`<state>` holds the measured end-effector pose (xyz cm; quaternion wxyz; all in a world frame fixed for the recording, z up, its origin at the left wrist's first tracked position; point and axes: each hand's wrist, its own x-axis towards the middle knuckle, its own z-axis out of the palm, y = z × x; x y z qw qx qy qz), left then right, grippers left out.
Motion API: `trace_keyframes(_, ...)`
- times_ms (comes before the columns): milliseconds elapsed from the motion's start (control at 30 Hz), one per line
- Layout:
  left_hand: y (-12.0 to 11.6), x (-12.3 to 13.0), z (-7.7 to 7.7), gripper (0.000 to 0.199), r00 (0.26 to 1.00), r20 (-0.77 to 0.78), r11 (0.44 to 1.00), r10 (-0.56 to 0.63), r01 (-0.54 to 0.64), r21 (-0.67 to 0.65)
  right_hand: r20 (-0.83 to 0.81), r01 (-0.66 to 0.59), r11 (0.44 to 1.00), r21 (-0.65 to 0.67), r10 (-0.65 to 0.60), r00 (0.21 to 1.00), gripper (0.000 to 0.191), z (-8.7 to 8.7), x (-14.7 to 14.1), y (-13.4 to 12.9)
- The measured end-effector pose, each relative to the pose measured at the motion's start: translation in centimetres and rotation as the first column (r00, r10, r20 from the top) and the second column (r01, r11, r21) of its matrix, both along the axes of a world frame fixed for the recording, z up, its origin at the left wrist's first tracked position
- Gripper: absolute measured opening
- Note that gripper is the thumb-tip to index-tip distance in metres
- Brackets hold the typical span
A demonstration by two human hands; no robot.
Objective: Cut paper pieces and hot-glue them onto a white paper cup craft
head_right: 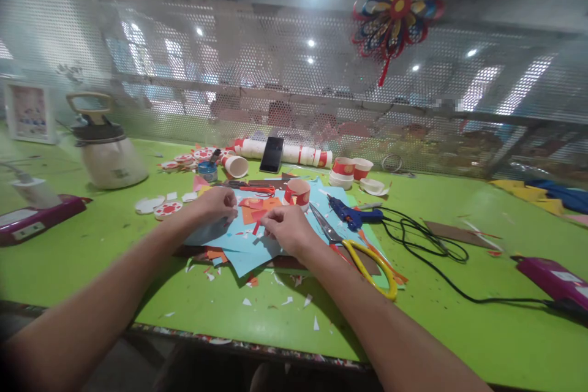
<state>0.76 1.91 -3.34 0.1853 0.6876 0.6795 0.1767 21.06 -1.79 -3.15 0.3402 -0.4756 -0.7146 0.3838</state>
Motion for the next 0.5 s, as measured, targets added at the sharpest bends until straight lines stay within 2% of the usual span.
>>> trace_keyframes(100, -0.2, 0.0, 0.5, 0.011, 0.998, 0.07, 0.998, 0.007, -0.012, 0.059, -0.104, -0.021, 0.996, -0.082, 0.013, 0.994, 0.018, 0.2, 0.0, -0.1)
trace_keyframes(267, -0.6, 0.0, 1.8, 0.003, 0.973, 0.229, 0.989, -0.018, -0.016, 0.145, -0.226, -0.069, 0.982, -0.177, 0.027, 0.974, 0.018, 0.5, -0.1, -0.5)
trace_keyframes(400, -1.8, 0.8, 2.6, 0.011, 0.891, 0.444, 0.993, -0.095, 0.055, 0.1, -0.416, -0.14, 0.955, -0.262, 0.019, 0.909, 0.018, 0.9, -0.2, -0.9)
trace_keyframes(500, -3.0, 1.6, 3.1, 0.012, 0.818, 0.556, 0.987, -0.147, 0.155, 0.034, -0.482, -0.139, 0.964, -0.225, 0.014, 0.876, 0.022, 1.1, -0.3, -1.0)
